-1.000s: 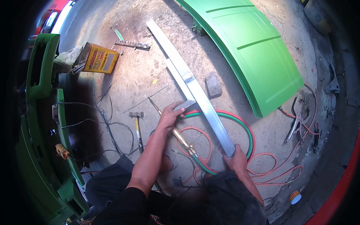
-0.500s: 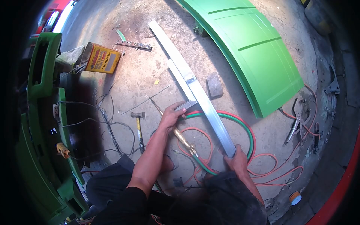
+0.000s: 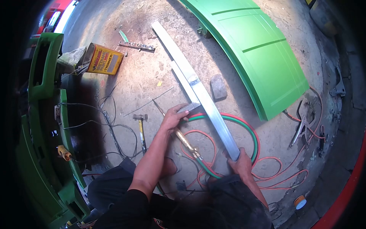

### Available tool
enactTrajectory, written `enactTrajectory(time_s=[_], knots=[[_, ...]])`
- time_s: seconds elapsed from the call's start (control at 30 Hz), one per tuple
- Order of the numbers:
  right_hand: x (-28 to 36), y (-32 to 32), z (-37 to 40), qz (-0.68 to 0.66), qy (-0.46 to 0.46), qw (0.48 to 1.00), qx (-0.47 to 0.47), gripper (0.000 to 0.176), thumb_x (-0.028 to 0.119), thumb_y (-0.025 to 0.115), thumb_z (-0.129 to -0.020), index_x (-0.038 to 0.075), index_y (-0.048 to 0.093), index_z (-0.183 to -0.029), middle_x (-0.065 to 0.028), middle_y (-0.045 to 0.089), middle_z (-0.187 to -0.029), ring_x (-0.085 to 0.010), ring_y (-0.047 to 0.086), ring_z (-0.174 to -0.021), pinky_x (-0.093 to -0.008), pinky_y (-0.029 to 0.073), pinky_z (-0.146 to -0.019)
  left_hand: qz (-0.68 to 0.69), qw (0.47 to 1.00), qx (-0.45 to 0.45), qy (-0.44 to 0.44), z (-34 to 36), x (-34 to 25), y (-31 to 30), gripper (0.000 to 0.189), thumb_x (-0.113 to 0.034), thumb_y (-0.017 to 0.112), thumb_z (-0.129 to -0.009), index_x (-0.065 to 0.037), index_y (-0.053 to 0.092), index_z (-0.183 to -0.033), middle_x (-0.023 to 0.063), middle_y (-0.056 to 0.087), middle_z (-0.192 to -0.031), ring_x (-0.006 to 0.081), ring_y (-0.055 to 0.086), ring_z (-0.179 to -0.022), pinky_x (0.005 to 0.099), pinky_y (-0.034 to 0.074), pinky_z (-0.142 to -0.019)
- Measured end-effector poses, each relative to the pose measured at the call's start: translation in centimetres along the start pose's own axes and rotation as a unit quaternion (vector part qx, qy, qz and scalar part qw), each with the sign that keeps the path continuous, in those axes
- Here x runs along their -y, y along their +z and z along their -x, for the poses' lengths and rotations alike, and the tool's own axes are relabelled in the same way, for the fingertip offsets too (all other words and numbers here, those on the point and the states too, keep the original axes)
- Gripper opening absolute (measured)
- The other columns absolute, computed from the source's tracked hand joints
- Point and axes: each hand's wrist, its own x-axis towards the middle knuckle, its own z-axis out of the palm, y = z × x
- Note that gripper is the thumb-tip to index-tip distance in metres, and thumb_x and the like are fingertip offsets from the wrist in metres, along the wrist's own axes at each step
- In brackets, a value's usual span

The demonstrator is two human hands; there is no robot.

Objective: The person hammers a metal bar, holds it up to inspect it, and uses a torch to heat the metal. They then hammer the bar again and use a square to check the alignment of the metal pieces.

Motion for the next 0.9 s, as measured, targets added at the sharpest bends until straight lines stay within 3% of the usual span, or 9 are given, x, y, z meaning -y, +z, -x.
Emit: enactTrajectory(time_s=[0.23,0.3,0.4,0.53,0.6,0.9], knots=[[0.04,-0.08,-0.12,0.006,0.005,1.000,0.006,0.052,0.024,0.080,-0.075,0.000,0.055,-0.114,-0.0274,0.068,-0.098,-0.0450,0.067,-0.096,-0.0490,0.052,-0.084,0.007,1.000,-0.005,0.000,-0.05,0.05,0.23,0.043,-0.006,0.070,-0.091,0.003,0.061,-0.132,0.0066,0.067,-0.099,0.0100,0.060,-0.069,0.0226,0.051,-0.067],[0.12,-0.23,-0.22,0.008,0.031,0.999,0.032,0.063,0.026,0.082,-0.074,0.002,0.052,-0.123,-0.0279,0.068,-0.106,-0.0452,0.065,-0.103,-0.0490,0.052,-0.089,0.010,1.000,-0.010,0.000,-0.07,0.27,0.30,0.042,-0.006,0.071,-0.090,0.001,0.062,-0.131,0.0076,0.069,-0.099,0.0108,0.060,-0.069,0.0240,0.051,-0.068],[-0.19,-0.08,-0.32,0.006,0.026,0.999,0.035,0.064,0.027,0.082,-0.073,0.001,0.052,-0.123,-0.0280,0.068,-0.106,-0.0453,0.065,-0.103,-0.0489,0.052,-0.089,0.014,1.000,-0.014,0.002,-0.01,0.18,0.34,0.042,-0.006,0.071,-0.089,0.000,0.064,-0.130,0.0086,0.070,-0.098,0.0118,0.060,-0.069,0.0255,0.051,-0.068],[-0.06,-0.16,-0.21,0.003,0.028,0.999,0.039,0.064,0.026,0.083,-0.074,0.001,0.051,-0.123,-0.0280,0.067,-0.106,-0.0453,0.065,-0.103,-0.0487,0.052,-0.089,0.006,1.000,-0.003,-0.003,0.24,-0.37,0.29,0.042,-0.005,0.070,-0.091,0.002,0.061,-0.131,0.0067,0.067,-0.099,0.0101,0.061,-0.069,0.0227,0.051,-0.065],[-0.05,-0.01,-0.03,0.002,-0.002,1.000,0.004,0.054,0.024,0.080,-0.075,-0.001,0.054,-0.115,-0.0273,0.068,-0.097,-0.0451,0.067,-0.095,-0.0490,0.053,-0.084,0.005,1.000,-0.004,-0.002,0.17,-0.25,0.25,0.042,-0.005,0.070,-0.091,0.002,0.061,-0.131,0.0066,0.067,-0.099,0.0101,0.061,-0.069,0.0228,0.051,-0.065],[-0.02,0.02,-0.10,0.007,0.001,1.000,0.003,0.054,0.024,0.080,-0.075,-0.001,0.054,-0.114,-0.0277,0.069,-0.098,-0.0449,0.067,-0.095,-0.0488,0.053,-0.084,0.008,1.000,0.001,0.004,0.05,-0.09,0.13,0.042,-0.006,0.070,-0.091,0.003,0.061,-0.131,0.0069,0.068,-0.099,0.0104,0.061,-0.070,0.0235,0.051,-0.066]])
